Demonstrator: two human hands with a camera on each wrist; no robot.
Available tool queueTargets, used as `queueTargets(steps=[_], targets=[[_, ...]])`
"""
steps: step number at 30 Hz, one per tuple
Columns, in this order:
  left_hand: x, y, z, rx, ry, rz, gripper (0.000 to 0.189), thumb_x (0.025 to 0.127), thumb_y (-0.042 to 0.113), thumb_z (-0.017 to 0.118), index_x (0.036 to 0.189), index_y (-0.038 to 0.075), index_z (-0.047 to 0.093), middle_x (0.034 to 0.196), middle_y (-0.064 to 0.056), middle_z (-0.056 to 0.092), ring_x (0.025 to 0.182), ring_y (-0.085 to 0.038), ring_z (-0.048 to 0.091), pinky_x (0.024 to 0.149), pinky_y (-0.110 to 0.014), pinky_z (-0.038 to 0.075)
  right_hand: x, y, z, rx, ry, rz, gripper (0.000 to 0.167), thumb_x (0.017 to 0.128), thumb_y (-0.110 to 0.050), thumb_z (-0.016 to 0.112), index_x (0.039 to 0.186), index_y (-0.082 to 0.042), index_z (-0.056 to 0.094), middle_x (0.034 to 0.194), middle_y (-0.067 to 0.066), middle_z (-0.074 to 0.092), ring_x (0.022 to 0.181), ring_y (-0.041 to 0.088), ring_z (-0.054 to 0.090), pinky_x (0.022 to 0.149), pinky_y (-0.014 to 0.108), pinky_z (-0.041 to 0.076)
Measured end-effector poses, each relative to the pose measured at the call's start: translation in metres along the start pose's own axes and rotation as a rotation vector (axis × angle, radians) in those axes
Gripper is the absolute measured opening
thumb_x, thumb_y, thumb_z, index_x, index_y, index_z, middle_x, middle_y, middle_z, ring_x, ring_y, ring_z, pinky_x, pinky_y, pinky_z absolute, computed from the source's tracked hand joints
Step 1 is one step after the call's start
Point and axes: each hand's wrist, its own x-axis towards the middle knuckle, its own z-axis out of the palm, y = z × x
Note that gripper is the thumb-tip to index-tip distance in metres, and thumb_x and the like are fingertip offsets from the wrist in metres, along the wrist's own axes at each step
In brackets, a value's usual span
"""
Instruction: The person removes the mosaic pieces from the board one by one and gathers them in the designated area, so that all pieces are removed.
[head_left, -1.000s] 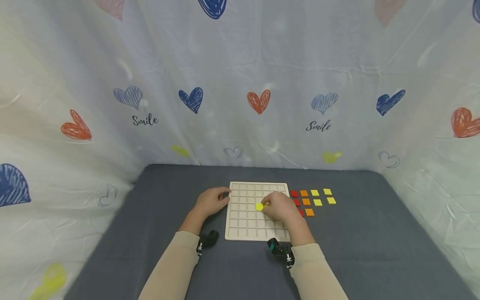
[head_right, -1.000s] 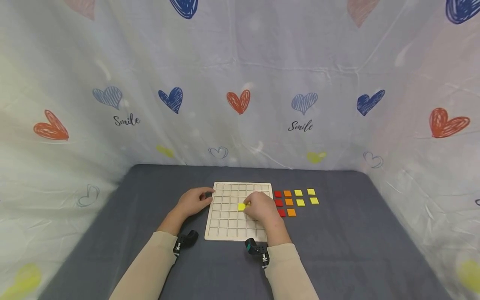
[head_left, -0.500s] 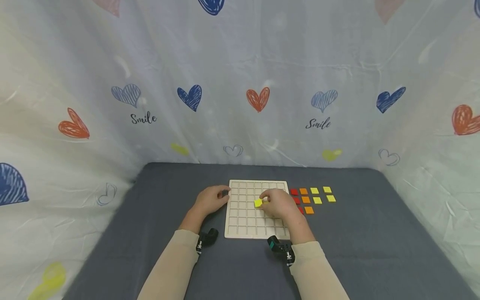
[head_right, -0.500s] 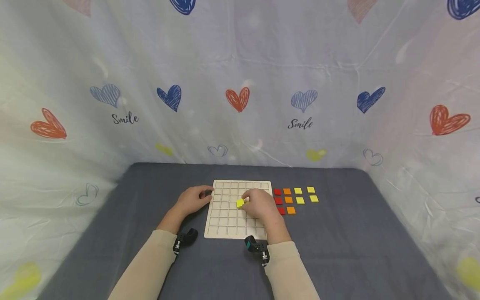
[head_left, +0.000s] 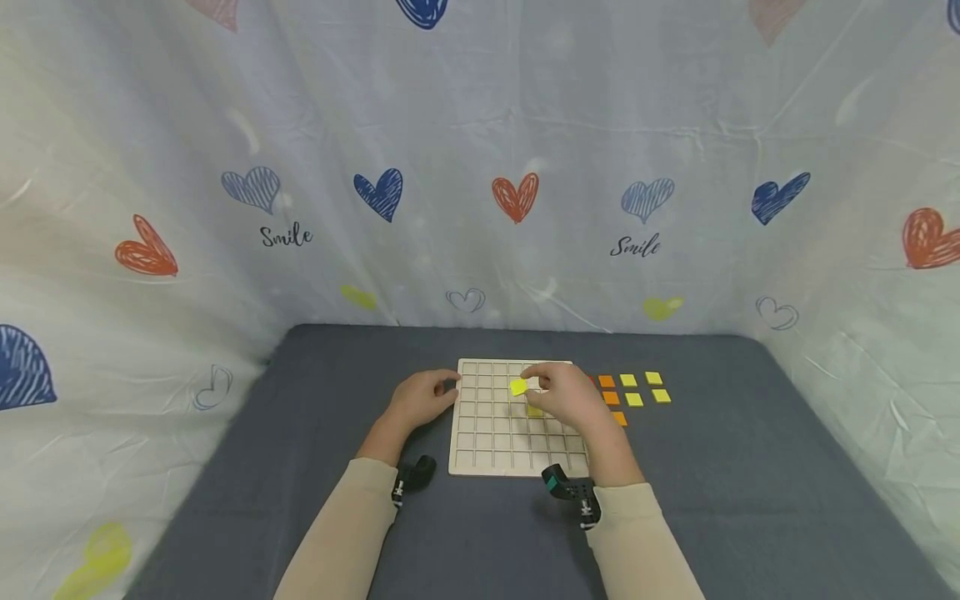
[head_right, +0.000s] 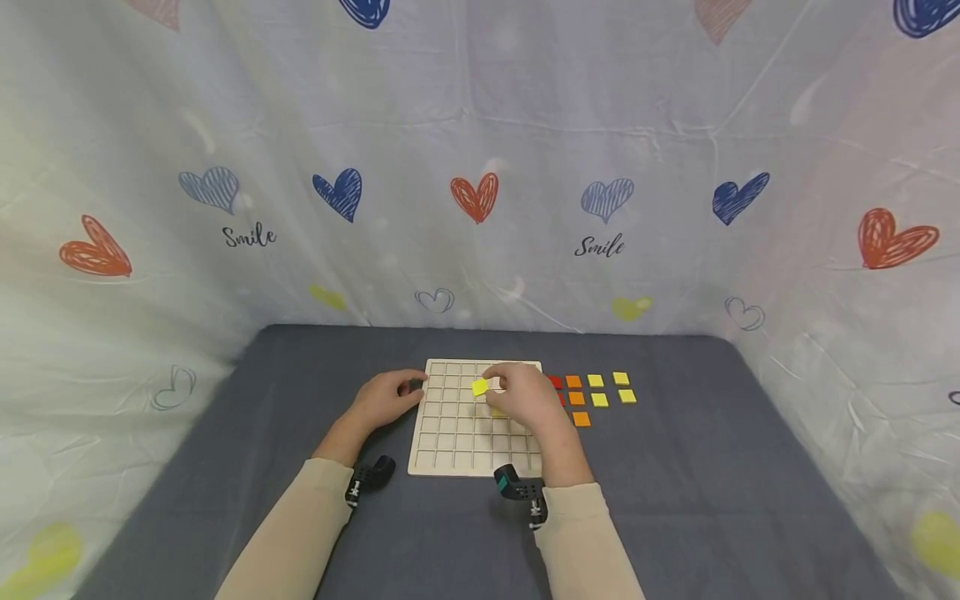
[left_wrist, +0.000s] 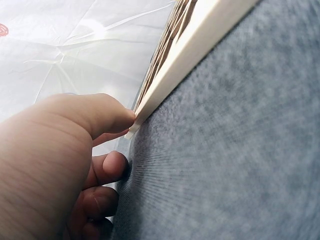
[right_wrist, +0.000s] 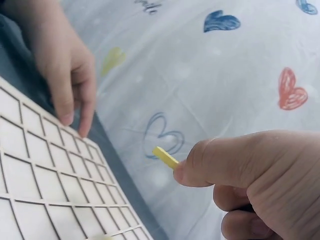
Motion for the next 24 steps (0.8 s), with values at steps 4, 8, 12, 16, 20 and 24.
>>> queueTargets(steps=[4, 8, 12, 16, 20, 24], targets=[[0.000, -0.001, 0.001, 0.004, 0.003, 0.004, 0.035, 0.100, 0.029, 0.067, 0.134, 0.020, 0.070, 0.062, 0.004, 0.052, 0.051, -0.014, 0.041, 0.052, -0.032, 0.032, -0.006, -0.003, -0.011, 0.044, 0.014, -0.014, 0.036, 0.096, -0.020, 0.070, 0.132, -0.015, 0.071, 0.134, 0.015, 0.064, 0.119, 0.035, 0.063, 0.073, 0.040, 0.050], [0.001, -0.001, 0.002, 0.008, 0.005, 0.006, 0.034, 0.100, 0.029, 0.067, 0.133, 0.020, 0.070, 0.062, 0.004, 0.052, 0.051, -0.014, 0.041, 0.052, -0.032, 0.033, -0.012, -0.004, -0.022, 0.062, 0.035, -0.012, 0.036, 0.098, -0.021, 0.070, 0.133, -0.016, 0.070, 0.136, 0.016, 0.063, 0.127, 0.037, 0.059, 0.085, 0.048, 0.052], [0.001, -0.002, 0.002, 0.012, 0.004, 0.007, 0.034, 0.101, 0.029, 0.067, 0.133, 0.020, 0.071, 0.063, 0.005, 0.052, 0.052, -0.014, 0.042, 0.053, -0.032, 0.033, -0.017, -0.004, -0.034, 0.063, 0.069, -0.007, 0.036, 0.098, -0.020, 0.070, 0.134, -0.015, 0.069, 0.134, 0.018, 0.064, 0.124, 0.035, 0.060, 0.088, 0.050, 0.051], [0.002, -0.002, 0.002, 0.013, 0.004, 0.009, 0.034, 0.100, 0.029, 0.067, 0.133, 0.020, 0.071, 0.063, 0.005, 0.052, 0.052, -0.014, 0.042, 0.053, -0.032, 0.033, -0.021, 0.001, -0.045, 0.093, 0.089, 0.005, 0.037, 0.098, -0.019, 0.069, 0.134, -0.011, 0.068, 0.101, 0.013, 0.062, 0.084, 0.030, 0.056, 0.069, 0.042, 0.044], [0.002, -0.002, 0.001, 0.013, 0.001, 0.004, 0.034, 0.100, 0.029, 0.067, 0.133, 0.020, 0.071, 0.063, 0.005, 0.052, 0.053, -0.014, 0.043, 0.053, -0.032, 0.033, -0.026, 0.007, -0.055, 0.105, 0.115, 0.042, 0.037, 0.099, -0.020, 0.068, 0.135, -0.013, 0.067, 0.081, 0.005, 0.043, 0.089, 0.033, 0.059, 0.065, 0.041, 0.039], [0.001, -0.001, 0.000, 0.017, -0.002, 0.000, 0.034, 0.101, 0.029, 0.066, 0.133, 0.020, 0.071, 0.064, 0.005, 0.053, 0.053, -0.014, 0.043, 0.054, -0.032, 0.033, -0.030, 0.014, -0.063, 0.117, 0.137, 0.073, 0.038, 0.099, -0.019, 0.068, 0.136, -0.014, 0.067, 0.077, 0.001, 0.033, 0.096, 0.032, 0.061, 0.069, 0.042, 0.042]])
